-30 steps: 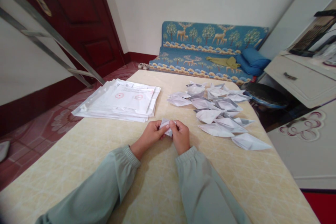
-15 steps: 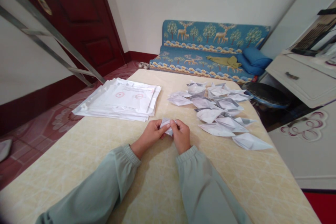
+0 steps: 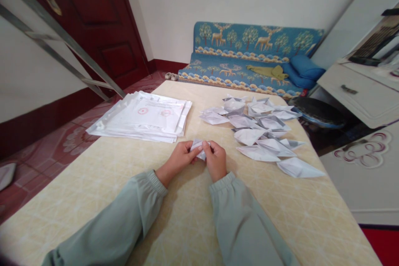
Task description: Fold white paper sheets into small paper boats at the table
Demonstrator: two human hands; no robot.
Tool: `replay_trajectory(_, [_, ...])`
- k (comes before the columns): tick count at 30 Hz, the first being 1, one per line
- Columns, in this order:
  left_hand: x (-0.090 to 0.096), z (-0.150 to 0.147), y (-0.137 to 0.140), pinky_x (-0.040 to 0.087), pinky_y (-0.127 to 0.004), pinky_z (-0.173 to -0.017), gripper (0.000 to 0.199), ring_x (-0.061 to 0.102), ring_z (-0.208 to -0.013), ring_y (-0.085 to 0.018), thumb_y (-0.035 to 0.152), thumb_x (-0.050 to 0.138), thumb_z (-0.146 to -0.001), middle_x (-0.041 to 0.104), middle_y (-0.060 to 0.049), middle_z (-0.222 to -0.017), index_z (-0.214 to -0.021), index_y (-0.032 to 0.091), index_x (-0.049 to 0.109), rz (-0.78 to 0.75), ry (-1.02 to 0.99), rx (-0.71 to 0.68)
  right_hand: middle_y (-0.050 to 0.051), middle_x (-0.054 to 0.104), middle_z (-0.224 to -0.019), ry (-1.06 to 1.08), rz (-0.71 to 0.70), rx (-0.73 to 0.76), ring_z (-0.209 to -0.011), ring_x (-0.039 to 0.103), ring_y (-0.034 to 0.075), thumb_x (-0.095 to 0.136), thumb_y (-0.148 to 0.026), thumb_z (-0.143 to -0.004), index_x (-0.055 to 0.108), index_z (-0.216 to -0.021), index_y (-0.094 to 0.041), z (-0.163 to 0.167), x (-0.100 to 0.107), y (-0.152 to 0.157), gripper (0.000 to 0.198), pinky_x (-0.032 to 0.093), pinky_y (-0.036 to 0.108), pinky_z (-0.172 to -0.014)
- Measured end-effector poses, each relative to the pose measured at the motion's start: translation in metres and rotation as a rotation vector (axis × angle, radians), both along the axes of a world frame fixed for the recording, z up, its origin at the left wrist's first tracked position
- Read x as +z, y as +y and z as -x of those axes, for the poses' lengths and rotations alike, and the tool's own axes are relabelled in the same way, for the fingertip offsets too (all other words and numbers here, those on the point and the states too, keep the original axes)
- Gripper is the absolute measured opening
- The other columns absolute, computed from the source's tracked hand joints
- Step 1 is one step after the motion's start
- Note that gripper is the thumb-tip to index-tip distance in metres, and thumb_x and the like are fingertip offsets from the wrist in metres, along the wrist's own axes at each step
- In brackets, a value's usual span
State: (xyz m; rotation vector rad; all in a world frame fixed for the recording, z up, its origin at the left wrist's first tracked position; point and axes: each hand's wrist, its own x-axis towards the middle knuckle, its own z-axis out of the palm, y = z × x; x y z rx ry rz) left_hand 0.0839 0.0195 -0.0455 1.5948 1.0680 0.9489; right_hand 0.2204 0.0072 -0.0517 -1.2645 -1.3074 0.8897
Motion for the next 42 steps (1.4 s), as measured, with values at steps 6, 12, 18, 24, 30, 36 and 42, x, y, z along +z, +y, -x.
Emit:
replay_trajectory(6, [-0.001,0.001,0.000,0.032,-0.020,-0.045,0.042,0.044,-0.045,-0.009,0.052,0.051,-0.082,0.049,0.004,-0.050,-0.064,0.014,0.055,0.007,0.002,-0.001,-0.005,0.043,-0.048,0.006,0.002,-0.001,-0.047,0.038,0.010,0.054,-0.048,-0.083,0.058,-0.064,-0.017,0.000,-0.001,0.000,0.036,0.029,0.023,-0.046])
replay_trajectory(12, [-0.003,0.001,0.000,0.032,-0.020,-0.046,0.041,0.044,-0.045,-0.008,0.051,0.050,-0.083,0.048,0.004,-0.049,-0.064,0.014,0.054,0.023,-0.020,-0.014,-0.006,0.043,-0.048,0.030,0.003,0.008,-0.046,0.038,0.010,0.055,-0.046,-0.083,0.058,-0.064,-0.018,-0.001,-0.004,0.001,0.034,0.029,0.023,-0.045])
replay_trajectory(18, [0.001,0.000,-0.001,0.030,-0.020,-0.045,0.042,0.041,-0.045,-0.008,0.052,0.053,-0.081,0.047,0.004,-0.049,-0.062,0.014,0.054,0.031,-0.069,0.019,-0.005,0.044,-0.047,0.078,-0.024,0.003,-0.046,0.040,0.010,0.057,-0.045,-0.082,0.055,-0.057,-0.018,-0.002,0.002,-0.002,0.038,0.030,0.024,-0.045])
replay_trajectory(24, [0.006,0.001,0.001,0.031,-0.021,-0.047,0.041,0.041,-0.048,-0.008,0.048,0.058,-0.079,0.046,0.004,-0.049,-0.057,0.014,0.054,-0.038,-0.137,0.212,-0.005,0.047,-0.044,0.048,0.008,0.069,-0.044,0.041,0.010,0.060,-0.040,-0.080,0.057,-0.056,-0.017,0.002,0.009,-0.005,0.033,0.029,0.024,-0.045])
replay_trajectory(30, [0.005,0.003,0.003,0.031,-0.020,-0.045,0.039,0.040,-0.046,-0.007,0.047,0.065,-0.072,0.046,0.004,-0.047,-0.056,0.014,0.053,0.013,-0.235,0.282,-0.004,0.049,-0.043,0.051,0.024,0.086,-0.042,0.040,0.009,0.060,-0.037,-0.078,0.054,-0.050,-0.017,0.002,0.011,-0.007,0.034,0.029,0.023,-0.044])
replay_trajectory(36, [0.002,0.005,0.005,0.029,-0.020,-0.046,0.041,0.039,-0.045,-0.007,0.047,0.060,-0.078,0.044,0.005,-0.046,-0.055,0.014,0.051,0.014,-0.276,0.235,-0.004,0.047,-0.042,0.055,0.030,0.056,-0.042,0.039,0.010,0.060,-0.036,-0.077,0.053,-0.049,-0.018,0.003,0.013,-0.008,0.034,0.028,0.023,-0.043])
replay_trajectory(42, [0.006,0.005,0.004,0.029,-0.020,-0.046,0.042,0.037,-0.044,-0.006,0.044,0.062,-0.077,0.042,0.005,-0.045,-0.052,0.015,0.047,0.024,-0.255,0.237,-0.004,0.047,-0.043,0.065,0.037,0.090,-0.043,0.041,0.010,0.059,-0.035,-0.077,0.053,-0.051,-0.018,0.002,0.012,-0.007,0.032,0.029,0.024,-0.044])
